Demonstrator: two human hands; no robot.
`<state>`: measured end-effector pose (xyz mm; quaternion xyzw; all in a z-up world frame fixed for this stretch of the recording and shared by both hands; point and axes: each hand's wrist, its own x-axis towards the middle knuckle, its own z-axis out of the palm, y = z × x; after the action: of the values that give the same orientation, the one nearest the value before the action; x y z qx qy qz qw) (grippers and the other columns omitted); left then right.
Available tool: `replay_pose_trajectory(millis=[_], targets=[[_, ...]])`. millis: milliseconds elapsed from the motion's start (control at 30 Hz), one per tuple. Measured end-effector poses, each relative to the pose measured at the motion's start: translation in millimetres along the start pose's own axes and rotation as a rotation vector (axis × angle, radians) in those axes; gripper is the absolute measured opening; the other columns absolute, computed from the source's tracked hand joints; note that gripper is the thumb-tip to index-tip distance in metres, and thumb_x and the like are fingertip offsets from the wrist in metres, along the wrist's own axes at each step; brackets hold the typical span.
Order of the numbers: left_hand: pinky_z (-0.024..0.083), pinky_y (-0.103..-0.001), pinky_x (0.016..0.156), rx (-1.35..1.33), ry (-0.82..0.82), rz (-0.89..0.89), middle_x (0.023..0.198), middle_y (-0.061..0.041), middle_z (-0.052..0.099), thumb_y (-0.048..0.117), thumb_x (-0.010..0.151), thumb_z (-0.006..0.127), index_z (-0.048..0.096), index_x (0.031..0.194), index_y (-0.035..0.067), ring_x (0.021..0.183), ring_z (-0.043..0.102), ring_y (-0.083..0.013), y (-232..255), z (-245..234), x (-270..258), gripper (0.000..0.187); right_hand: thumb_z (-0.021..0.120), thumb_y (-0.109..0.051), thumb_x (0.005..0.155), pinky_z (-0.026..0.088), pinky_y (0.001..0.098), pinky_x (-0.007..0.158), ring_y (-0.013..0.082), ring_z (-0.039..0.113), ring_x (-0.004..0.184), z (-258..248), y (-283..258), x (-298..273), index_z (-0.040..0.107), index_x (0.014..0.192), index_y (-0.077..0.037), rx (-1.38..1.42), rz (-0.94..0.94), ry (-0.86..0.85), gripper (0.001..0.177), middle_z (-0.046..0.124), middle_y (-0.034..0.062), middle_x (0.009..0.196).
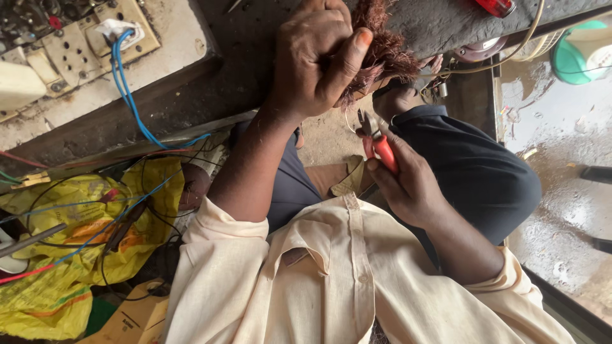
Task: The person holds a bundle of copper wire strands and uses red-handled pliers to repeatedly cut and separate the strands. The person adjusts the bundle and continues cutting throughout the clip.
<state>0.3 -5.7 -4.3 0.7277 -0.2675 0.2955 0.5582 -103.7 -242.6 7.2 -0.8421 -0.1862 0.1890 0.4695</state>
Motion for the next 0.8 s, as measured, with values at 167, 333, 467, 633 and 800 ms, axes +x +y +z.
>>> replay_pose_trajectory(millis=[167,333,467,633,800], targets=[[0.047,-0.038,0.079,0.026,-0.003,0.045,0.068,-0.006,0.049,0.018,0.109,0.064,0.051,0.068,0.007,0.082,0.059,-0.0214,-2.4,0.7,-0.7,0.044,0.063,-0.008,0.101,0.052,0.0316,0.092,0.0185,0.066,0.103,0.3,-6.3,8.3,0.049,0.148,-0.001,0.005,0.026,0.04,0.05,0.068,0.0114,0.116],[0.046,-0.037,0.078,-0.001,0.002,0.008,0.069,-0.005,0.049,0.019,0.11,0.065,0.053,0.07,0.006,0.082,0.059,-0.0211,0.2,1.8,-2.4,0.044,0.062,-0.007,0.103,0.05,0.0307,0.097,0.0178,0.065,0.11,-3.6,-10.5,11.6,0.05,0.147,0.0,-0.015,-0.028,0.06,0.046,0.068,0.0123,0.123],[0.044,-0.039,0.078,0.027,0.005,0.028,0.066,-0.005,0.048,0.019,0.108,0.065,0.053,0.066,0.008,0.076,0.055,-0.02,-1.2,2.4,-2.3,0.045,0.06,-0.007,0.105,0.05,0.0295,0.098,0.0158,0.064,0.11,-4.4,-11.0,11.3,0.052,0.144,-0.001,0.003,-0.033,0.051,0.041,0.068,0.0112,0.124],[0.044,-0.039,0.079,0.046,0.012,0.053,0.065,-0.004,0.047,0.019,0.108,0.065,0.052,0.065,0.009,0.074,0.053,-0.0185,-2.5,2.5,-2.3,0.046,0.06,-0.008,0.105,0.049,0.0283,0.097,0.0135,0.063,0.108,-5.0,-10.5,7.0,0.051,0.145,0.0,0.023,0.0,0.051,0.042,0.067,0.0092,0.119],[0.042,-0.039,0.074,0.038,-0.024,0.022,0.064,-0.005,0.047,0.018,0.107,0.067,0.052,0.065,0.008,0.068,0.05,-0.018,-4.5,3.5,-4.9,0.046,0.06,-0.014,0.106,0.048,0.0262,0.085,0.0112,0.056,0.092,-9.1,-12.2,5.5,0.056,0.136,-0.002,-0.018,0.097,0.012,0.033,0.064,0.0056,0.102]])
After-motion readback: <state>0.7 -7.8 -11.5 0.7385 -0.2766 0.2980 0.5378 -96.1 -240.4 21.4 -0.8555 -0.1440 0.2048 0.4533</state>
